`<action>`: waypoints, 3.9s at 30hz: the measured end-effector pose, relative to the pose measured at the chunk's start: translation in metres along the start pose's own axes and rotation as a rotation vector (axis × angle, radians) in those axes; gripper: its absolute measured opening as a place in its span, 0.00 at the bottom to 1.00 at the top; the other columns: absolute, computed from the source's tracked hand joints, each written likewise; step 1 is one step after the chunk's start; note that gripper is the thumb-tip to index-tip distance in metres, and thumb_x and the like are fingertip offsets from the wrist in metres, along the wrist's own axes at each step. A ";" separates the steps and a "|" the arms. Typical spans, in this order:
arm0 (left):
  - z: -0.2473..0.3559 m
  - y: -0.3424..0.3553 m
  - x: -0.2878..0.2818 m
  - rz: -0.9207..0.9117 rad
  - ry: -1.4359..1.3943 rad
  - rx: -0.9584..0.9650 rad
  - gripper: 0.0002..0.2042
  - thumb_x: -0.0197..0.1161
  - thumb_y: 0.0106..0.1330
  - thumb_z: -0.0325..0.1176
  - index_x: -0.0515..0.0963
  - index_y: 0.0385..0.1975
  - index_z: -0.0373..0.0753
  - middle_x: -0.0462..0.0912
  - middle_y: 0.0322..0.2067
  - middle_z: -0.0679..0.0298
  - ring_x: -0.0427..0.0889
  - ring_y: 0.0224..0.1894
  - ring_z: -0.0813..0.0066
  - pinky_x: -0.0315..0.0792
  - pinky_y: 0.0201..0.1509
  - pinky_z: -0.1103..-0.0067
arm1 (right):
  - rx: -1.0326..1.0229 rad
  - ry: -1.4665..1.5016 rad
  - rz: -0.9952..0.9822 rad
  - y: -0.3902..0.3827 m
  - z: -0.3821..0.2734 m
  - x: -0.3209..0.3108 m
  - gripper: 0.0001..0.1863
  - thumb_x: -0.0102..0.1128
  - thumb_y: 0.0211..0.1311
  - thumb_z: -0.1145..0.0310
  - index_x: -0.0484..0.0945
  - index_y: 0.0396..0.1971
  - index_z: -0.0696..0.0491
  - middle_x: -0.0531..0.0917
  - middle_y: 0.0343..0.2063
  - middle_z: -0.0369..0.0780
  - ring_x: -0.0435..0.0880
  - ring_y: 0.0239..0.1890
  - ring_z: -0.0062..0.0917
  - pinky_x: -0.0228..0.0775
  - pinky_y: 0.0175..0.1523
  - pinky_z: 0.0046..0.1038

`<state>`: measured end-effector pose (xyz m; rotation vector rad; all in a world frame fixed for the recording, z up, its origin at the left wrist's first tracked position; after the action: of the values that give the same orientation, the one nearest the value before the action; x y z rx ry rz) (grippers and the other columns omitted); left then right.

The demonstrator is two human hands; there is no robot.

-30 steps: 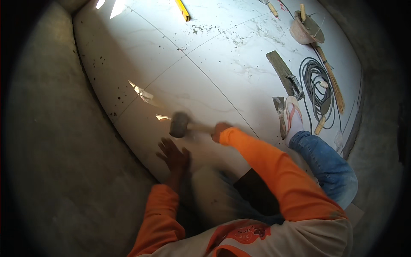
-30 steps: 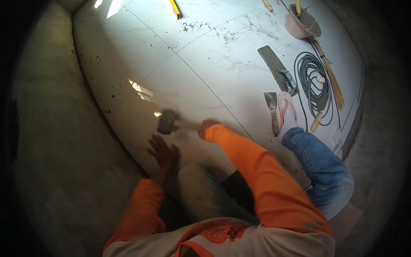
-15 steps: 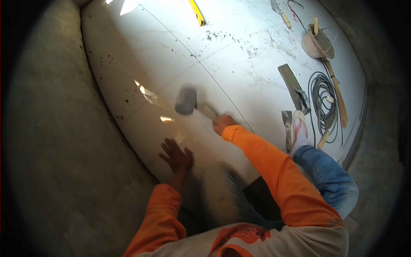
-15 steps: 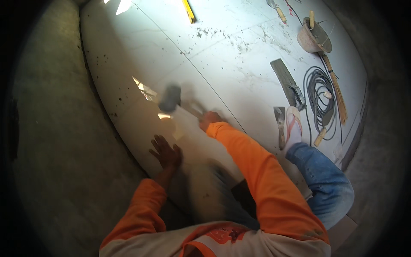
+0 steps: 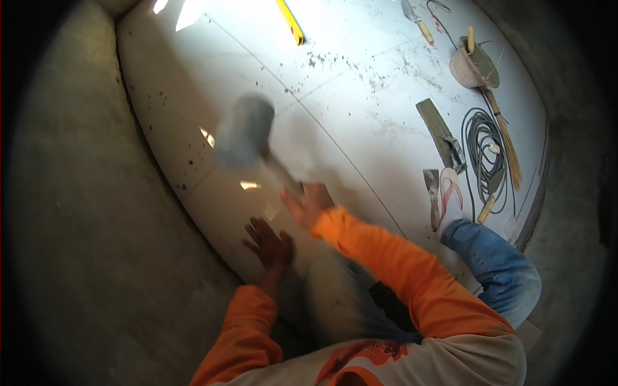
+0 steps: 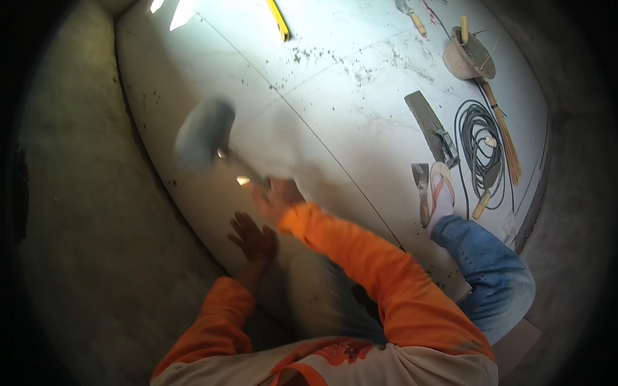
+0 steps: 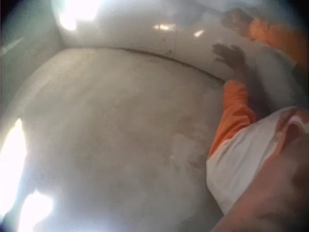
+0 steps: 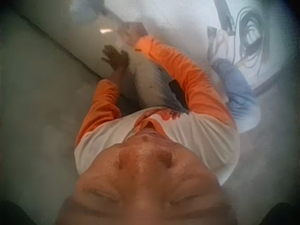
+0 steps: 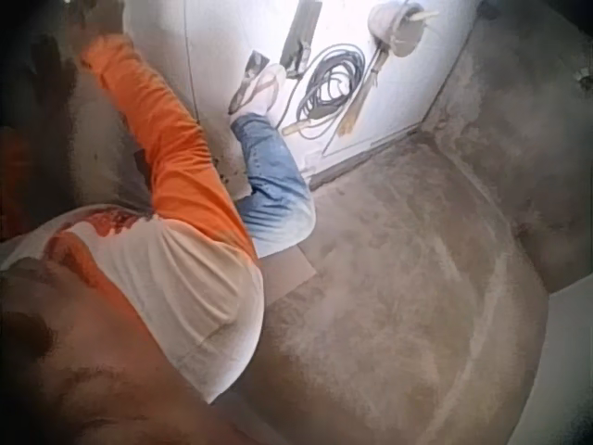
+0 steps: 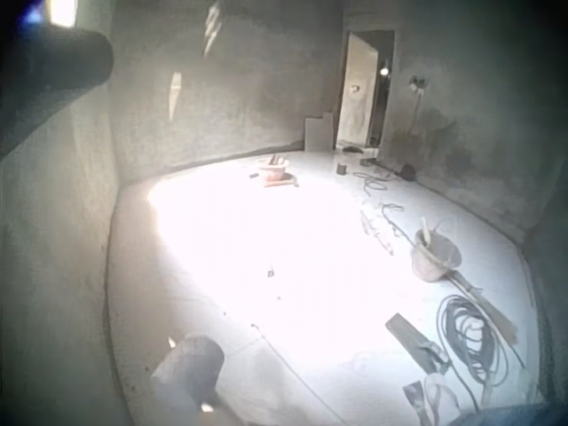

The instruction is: The person positions a large white tile on the floor, taps it repeatedly into place with a rubber mallet, and uses a scraper by hand to adjust the alignment and clear the grout line.

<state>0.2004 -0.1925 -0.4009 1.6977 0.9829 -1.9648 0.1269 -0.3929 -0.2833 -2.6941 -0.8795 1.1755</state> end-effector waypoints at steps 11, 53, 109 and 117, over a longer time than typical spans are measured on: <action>-0.016 0.009 0.000 -0.024 -0.002 -0.012 0.38 0.47 0.63 0.47 0.43 0.68 0.31 0.36 0.70 0.51 0.32 0.72 0.51 0.30 0.68 0.46 | -0.508 0.057 -0.133 -0.050 -0.034 0.001 0.14 0.60 0.52 0.60 0.78 0.27 0.57 0.80 0.20 0.52 0.82 0.27 0.46 0.74 0.34 0.41; 0.004 0.009 -0.001 0.086 -0.005 0.035 0.36 0.48 0.63 0.47 0.48 0.67 0.32 0.41 0.69 0.48 0.36 0.72 0.50 0.34 0.68 0.46 | 0.120 0.144 -0.159 -0.023 0.019 0.032 0.21 0.57 0.54 0.51 0.80 0.32 0.57 0.81 0.26 0.56 0.82 0.34 0.48 0.74 0.39 0.39; -0.046 0.170 -0.035 0.059 -0.208 -0.526 0.37 0.40 0.65 0.48 0.40 0.68 0.30 0.36 0.69 0.42 0.34 0.71 0.39 0.32 0.66 0.42 | 0.397 1.168 -0.843 0.401 -0.199 0.244 0.15 0.56 0.49 0.60 0.66 0.30 0.55 0.71 0.28 0.42 0.62 0.19 0.22 0.59 0.25 0.28; -0.045 0.172 -0.039 0.062 -0.234 -0.520 0.38 0.42 0.64 0.46 0.37 0.68 0.30 0.35 0.68 0.40 0.32 0.70 0.38 0.29 0.65 0.42 | 0.043 1.626 -0.313 0.515 -0.132 0.019 0.13 0.49 0.53 0.59 0.64 0.31 0.54 0.75 0.32 0.48 0.62 0.16 0.24 0.61 0.25 0.27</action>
<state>0.3555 -0.2861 -0.4110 1.1707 1.2024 -1.6324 0.4733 -0.7910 -0.3485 -2.1997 -0.7481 -0.9960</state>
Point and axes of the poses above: each hand's wrist, its own y-axis towards the middle knuckle, its own x-axis out of the palm, z = x × y, the point moved 9 cm from there along y, towards the middle knuckle
